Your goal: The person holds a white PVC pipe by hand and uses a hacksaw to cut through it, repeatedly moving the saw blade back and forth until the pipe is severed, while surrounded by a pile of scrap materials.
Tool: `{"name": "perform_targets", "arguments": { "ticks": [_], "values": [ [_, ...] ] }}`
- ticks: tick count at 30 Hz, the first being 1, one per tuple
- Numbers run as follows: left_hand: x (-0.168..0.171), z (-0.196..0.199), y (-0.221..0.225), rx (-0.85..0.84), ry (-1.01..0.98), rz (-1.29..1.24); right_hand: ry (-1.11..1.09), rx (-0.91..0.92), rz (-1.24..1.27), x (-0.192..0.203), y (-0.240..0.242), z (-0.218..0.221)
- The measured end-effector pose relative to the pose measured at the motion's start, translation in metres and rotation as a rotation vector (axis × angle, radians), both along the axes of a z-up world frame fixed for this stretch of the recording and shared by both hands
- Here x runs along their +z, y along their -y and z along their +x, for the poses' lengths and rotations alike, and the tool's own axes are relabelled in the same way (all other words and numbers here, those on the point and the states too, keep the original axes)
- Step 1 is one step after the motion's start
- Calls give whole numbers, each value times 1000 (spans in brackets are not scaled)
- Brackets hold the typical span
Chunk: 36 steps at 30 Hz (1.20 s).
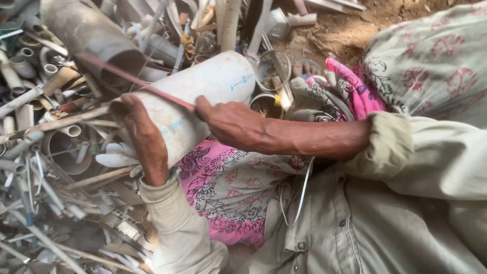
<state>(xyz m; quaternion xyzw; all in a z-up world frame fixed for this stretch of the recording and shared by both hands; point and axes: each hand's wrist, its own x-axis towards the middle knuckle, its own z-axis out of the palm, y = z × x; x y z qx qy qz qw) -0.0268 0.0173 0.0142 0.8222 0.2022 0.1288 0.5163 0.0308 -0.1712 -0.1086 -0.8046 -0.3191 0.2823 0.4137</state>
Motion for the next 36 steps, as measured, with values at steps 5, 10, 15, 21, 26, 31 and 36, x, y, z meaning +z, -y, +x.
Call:
{"name": "perform_targets", "arguments": {
  "ticks": [5, 10, 15, 21, 26, 31, 36],
  "values": [
    [2, -8, 10, 24, 27, 323, -34, -49, -41, -33, 39, 37],
    [9, 10, 18, 98, -81, 126, 232, 17, 94, 3, -4, 5],
    [4, -6, 16, 116, 10, 162, 91, 22, 12, 0, 10, 36],
    [-7, 4, 8, 29, 119, 572, 144, 59, 14, 12, -14, 30],
    [-13, 2, 2, 7, -20, 503, -135, -27, -217, 22, 35, 47],
    [-34, 1, -22, -12, 47, 496, 276, 61, 45, 10, -16, 20],
    [-44, -15, -39, -56, -40, 1024, 216, -27, 253, -33, 25, 54]
  ]
}}
